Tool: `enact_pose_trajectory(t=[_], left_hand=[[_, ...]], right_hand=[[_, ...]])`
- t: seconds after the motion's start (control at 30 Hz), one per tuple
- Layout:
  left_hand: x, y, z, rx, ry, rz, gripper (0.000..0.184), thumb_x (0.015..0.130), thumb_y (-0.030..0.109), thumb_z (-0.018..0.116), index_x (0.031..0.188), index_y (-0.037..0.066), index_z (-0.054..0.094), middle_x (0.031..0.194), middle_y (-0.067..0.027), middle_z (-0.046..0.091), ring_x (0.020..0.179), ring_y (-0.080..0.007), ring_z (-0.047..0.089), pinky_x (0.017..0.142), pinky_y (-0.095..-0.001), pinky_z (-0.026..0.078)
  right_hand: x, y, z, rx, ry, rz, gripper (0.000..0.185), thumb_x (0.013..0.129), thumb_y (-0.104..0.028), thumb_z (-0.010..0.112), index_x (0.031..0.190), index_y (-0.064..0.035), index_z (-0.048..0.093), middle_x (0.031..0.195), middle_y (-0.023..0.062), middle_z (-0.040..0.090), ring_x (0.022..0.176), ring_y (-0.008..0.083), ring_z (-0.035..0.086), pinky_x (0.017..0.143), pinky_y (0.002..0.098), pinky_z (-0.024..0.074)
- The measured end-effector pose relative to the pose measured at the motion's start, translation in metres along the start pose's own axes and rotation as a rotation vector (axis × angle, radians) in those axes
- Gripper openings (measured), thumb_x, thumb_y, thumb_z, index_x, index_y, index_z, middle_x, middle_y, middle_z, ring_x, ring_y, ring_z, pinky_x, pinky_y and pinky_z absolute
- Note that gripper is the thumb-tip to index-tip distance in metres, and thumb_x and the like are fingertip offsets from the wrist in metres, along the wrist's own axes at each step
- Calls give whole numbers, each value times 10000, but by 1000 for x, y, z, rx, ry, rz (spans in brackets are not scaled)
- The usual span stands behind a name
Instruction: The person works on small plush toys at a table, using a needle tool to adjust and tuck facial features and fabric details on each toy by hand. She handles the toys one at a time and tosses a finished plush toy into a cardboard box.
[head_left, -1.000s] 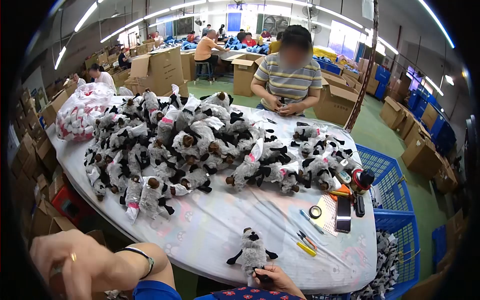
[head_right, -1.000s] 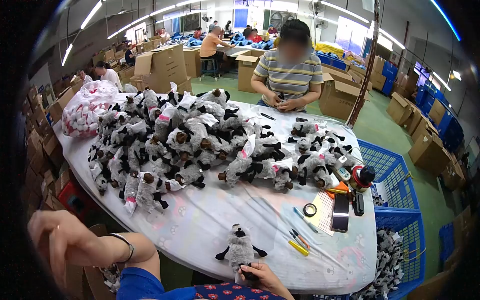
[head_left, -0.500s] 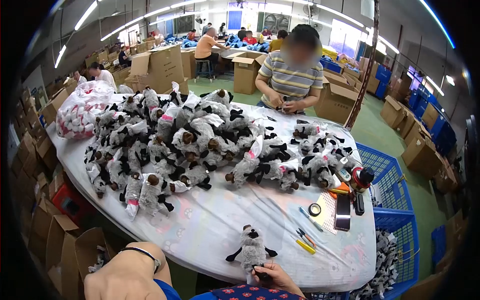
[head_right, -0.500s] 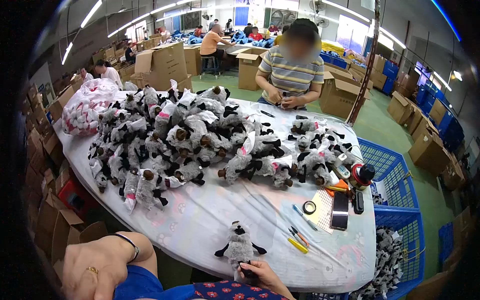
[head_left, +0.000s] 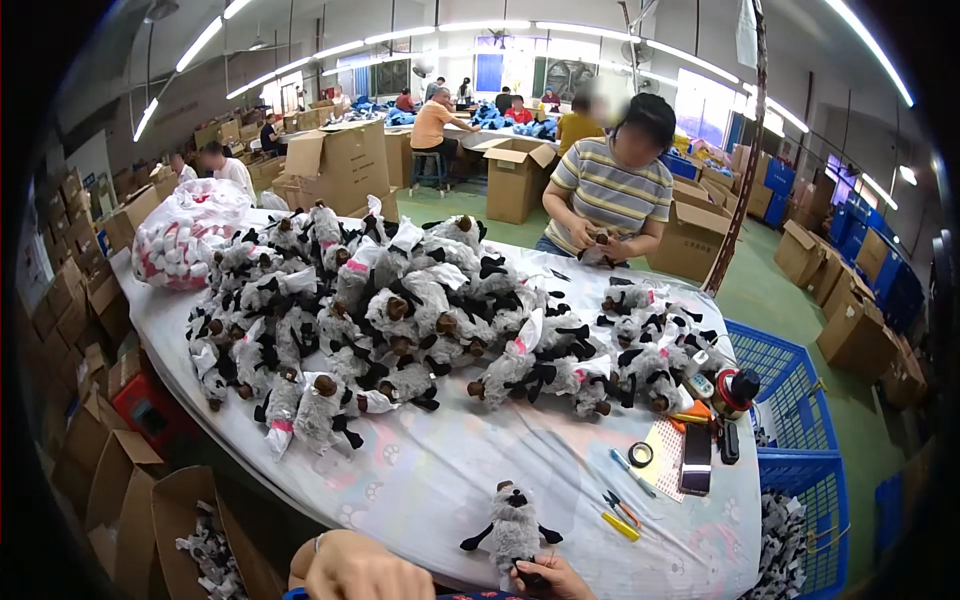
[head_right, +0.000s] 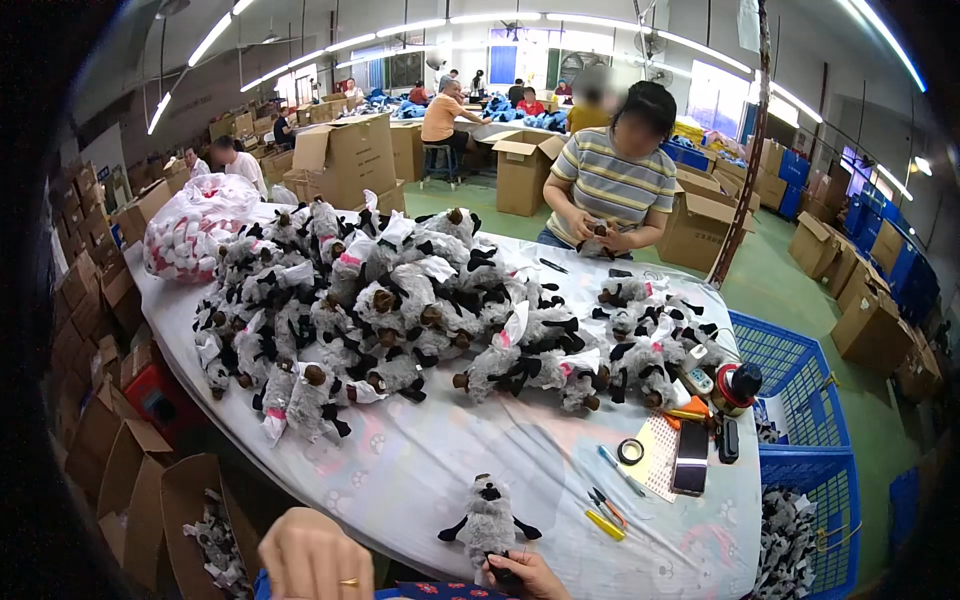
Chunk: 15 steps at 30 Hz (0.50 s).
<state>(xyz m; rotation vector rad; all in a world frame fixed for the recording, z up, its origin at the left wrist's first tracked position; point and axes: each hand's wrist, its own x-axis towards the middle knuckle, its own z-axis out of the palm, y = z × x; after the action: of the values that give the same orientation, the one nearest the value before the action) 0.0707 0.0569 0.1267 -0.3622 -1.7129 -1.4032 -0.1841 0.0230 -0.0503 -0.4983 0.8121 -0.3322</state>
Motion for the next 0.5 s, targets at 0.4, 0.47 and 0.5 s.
enact_pose_trajectory(t=[0.4,0.47,0.5], left_hand=[[6,-79,27,52,470,-798,183,856,179,660,835,-2,637,729,-32,584,623,-129,420,580,-273,387],[9,-85,24,104,446,-756,193,843,189,673,841,1,632,748,-30,592,655,-134,448,604,-276,402],[9,-86,25,117,433,-744,199,836,194,680,844,2,629,757,-28,596,672,-137,462,616,-278,410]], right_hand=[[4,-7,-7,-284,76,-91,193,940,-181,611,1008,-23,699,859,26,675,774,90,583,716,195,439],[9,-10,-21,-216,-30,-122,154,934,-147,640,961,-7,698,860,50,681,746,97,590,708,196,454],[8,-5,-27,-169,-77,-131,138,931,-130,655,938,0,697,861,61,684,732,101,594,703,197,462]])
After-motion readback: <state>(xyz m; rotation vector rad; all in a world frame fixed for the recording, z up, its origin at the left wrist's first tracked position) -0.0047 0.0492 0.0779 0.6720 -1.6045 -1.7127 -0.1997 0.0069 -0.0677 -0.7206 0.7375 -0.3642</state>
